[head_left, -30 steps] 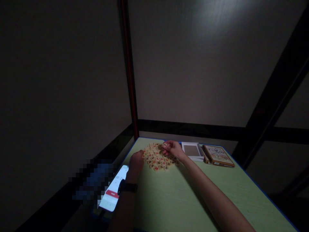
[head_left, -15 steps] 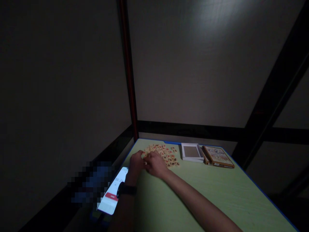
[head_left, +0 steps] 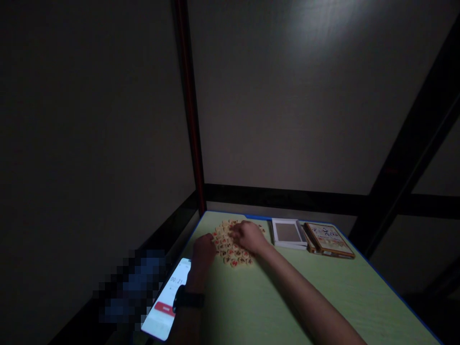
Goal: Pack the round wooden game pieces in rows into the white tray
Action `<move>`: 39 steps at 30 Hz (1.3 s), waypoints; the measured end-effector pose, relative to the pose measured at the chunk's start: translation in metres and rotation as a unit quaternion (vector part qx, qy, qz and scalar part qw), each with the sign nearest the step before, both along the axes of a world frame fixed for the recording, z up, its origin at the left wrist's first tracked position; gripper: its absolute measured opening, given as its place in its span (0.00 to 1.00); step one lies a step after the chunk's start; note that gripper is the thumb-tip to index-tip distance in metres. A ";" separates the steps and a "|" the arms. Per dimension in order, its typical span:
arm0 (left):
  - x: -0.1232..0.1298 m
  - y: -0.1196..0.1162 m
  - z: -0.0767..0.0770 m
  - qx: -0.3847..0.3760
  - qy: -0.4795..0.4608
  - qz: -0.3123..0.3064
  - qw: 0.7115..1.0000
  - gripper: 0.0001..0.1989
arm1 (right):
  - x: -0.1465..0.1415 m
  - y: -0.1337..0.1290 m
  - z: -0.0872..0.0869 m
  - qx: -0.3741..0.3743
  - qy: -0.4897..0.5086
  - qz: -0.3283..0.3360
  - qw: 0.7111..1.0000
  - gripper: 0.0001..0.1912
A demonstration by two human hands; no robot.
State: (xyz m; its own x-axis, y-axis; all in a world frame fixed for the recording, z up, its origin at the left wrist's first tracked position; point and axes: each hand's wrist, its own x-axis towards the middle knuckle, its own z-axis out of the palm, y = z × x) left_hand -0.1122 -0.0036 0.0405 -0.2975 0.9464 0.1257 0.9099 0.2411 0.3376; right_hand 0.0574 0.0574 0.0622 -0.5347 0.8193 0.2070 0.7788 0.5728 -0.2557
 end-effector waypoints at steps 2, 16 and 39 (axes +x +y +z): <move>0.001 0.000 0.001 -0.013 0.009 -0.002 1.000 0.15 | 0.018 0.015 0.004 -0.028 -0.034 -0.040 0.998 0.13; 0.019 -0.001 -0.002 0.003 0.019 -0.029 0.999 0.18 | 0.023 0.038 -0.005 -0.035 -0.077 0.006 0.996 0.14; 0.055 0.018 0.017 -0.036 0.016 -0.113 0.993 0.16 | -0.005 0.039 0.001 0.004 -0.154 0.155 0.976 0.21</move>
